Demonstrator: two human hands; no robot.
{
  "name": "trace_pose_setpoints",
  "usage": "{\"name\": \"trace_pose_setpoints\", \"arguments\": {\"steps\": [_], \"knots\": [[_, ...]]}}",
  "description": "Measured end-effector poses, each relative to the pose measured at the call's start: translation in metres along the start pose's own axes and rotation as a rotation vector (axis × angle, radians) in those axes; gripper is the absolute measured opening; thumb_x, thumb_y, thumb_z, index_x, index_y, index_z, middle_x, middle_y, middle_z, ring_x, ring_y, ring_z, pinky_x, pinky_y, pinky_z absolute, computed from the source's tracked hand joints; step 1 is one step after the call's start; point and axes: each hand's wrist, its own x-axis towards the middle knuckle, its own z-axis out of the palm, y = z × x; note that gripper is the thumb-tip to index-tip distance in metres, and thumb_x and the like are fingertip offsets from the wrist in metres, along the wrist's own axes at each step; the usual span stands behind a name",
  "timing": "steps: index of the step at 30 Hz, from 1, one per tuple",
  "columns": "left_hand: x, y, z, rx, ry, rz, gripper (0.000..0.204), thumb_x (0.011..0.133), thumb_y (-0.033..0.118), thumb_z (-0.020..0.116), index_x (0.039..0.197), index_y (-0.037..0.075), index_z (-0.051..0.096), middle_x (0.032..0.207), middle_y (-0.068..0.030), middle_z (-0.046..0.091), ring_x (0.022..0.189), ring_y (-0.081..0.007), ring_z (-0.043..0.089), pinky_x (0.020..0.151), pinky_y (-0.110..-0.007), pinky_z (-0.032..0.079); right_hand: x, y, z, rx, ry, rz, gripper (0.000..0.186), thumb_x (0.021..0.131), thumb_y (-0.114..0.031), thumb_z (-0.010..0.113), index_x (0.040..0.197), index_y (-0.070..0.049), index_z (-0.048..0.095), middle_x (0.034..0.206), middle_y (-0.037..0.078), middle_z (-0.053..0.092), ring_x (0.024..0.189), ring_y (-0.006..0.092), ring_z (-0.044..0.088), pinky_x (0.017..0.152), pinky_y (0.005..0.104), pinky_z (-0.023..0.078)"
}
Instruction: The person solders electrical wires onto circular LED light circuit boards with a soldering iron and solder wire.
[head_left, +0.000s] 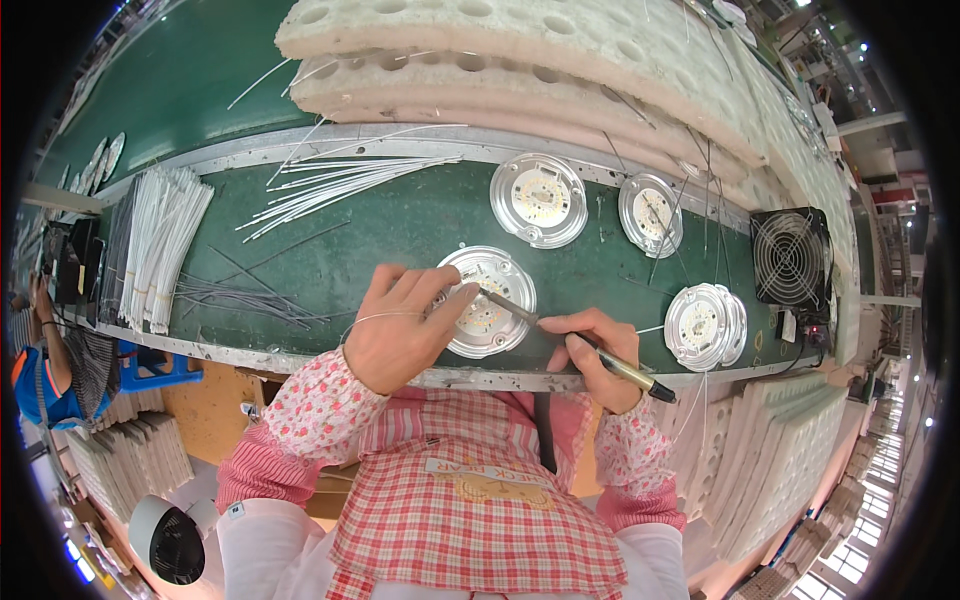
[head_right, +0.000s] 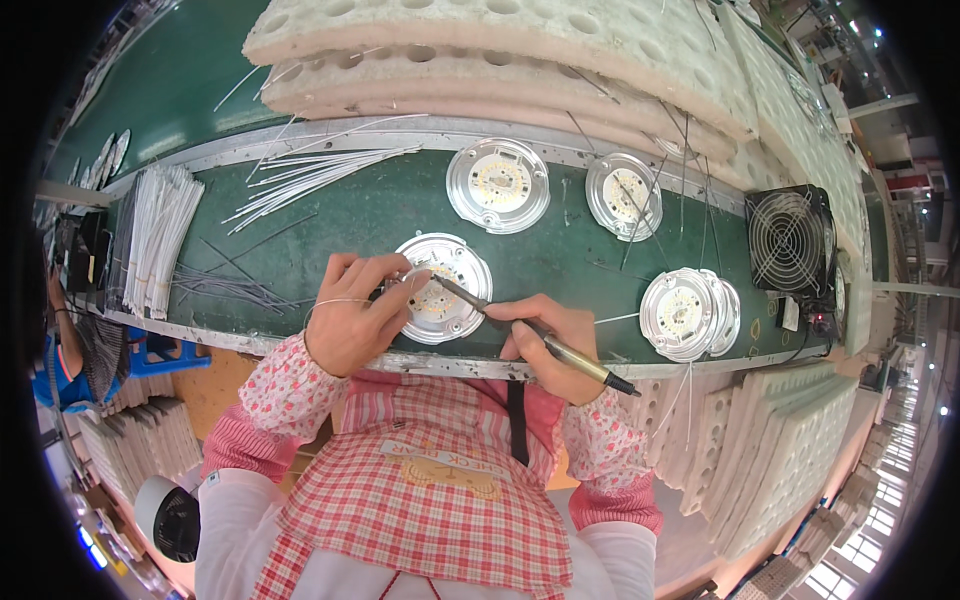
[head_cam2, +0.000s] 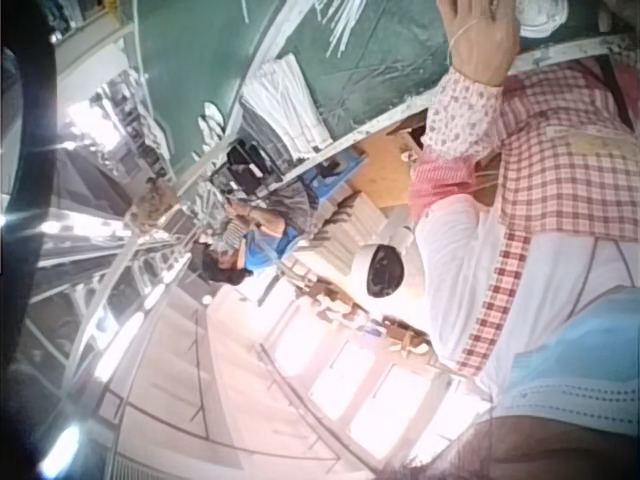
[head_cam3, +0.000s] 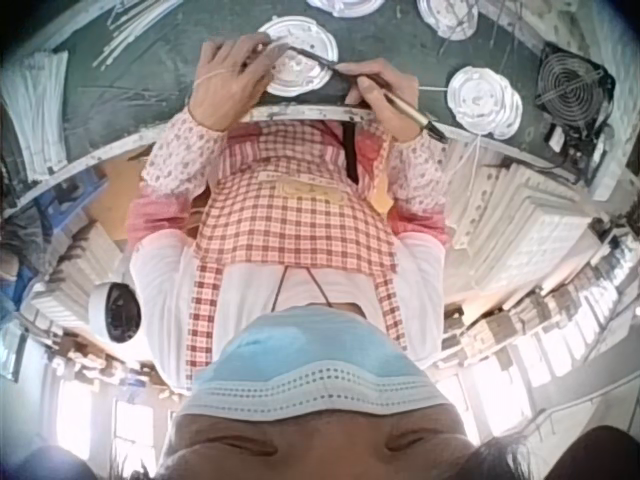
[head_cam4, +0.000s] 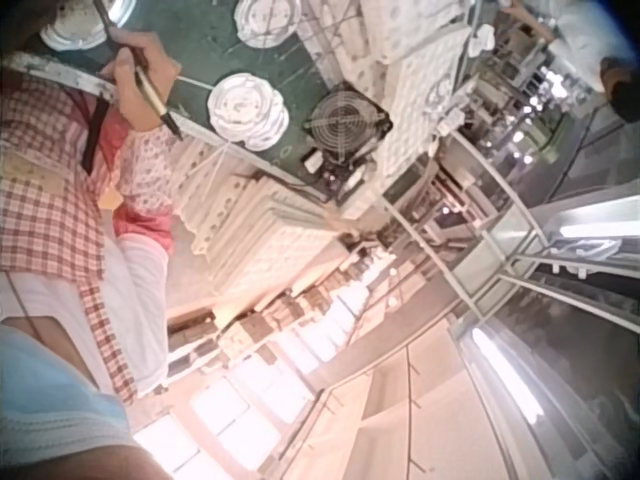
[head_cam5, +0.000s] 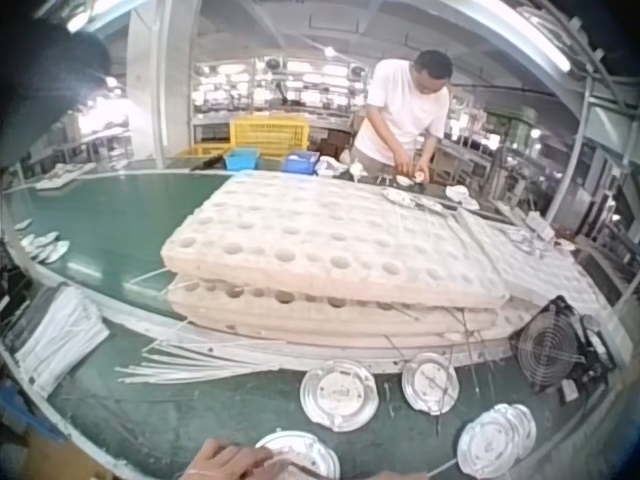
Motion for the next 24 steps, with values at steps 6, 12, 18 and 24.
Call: {"name": "trace_pose_setpoints", "arguments": {"steps": [6,12,18,24], "knots": [[-0.01,-0.001,0.0,0.101,-0.064,0.062,0.054,0.07,0.006,0.07,0.124,0.01,0.066,0.114,-0.006,0.061,0.1,-0.0212,0.06,0.084,-0.039,0.044,-0.013,-0.008,0.011,0.018,0.071,0.047,0.026,0.095,-0.011,0.055,0.115,0.0,0.067,0.078,0.009,0.068,0.068,0.0144,0.067,0.066,0.0274,0.052],[-0.007,0.004,-0.003,0.163,-0.085,0.077,0.046,0.073,0.008,0.069,0.119,0.009,0.067,0.112,-0.0046,0.061,0.101,-0.02,0.06,0.084,-0.039,0.044,0.009,-0.009,0.053,-0.614,0.214,-0.264,0.067,0.073,-0.024,0.085,0.13,-0.004,0.057,0.112,0.024,0.063,0.103,0.0397,0.062,0.091,0.0454,0.05],[0.046,-0.048,-0.006,-0.15,0.011,-0.184,0.021,0.083,0.012,0.067,0.104,0.01,0.068,0.104,-0.0064,0.064,0.099,-0.026,0.061,0.085,-0.042,0.041,0.002,0.003,0.067,-0.858,0.237,-0.316,0.092,0.067,-0.043,0.087,0.139,-0.002,0.045,0.125,0.024,0.053,0.122,0.0416,0.05,0.103,0.0535,0.036],[0.079,-0.105,0.007,-0.016,0.058,-0.303,0.011,0.079,0.01,0.073,0.088,0.007,0.066,0.091,-0.0108,0.065,0.091,-0.0273,0.066,0.082,-0.039,0.044,-0.047,0.009,0.052,-1.026,0.112,-0.305,0.076,0.071,-0.037,0.084,0.135,-0.011,0.053,0.118,0.017,0.055,0.125,0.0402,0.049,0.103,0.0537,0.037]]}}
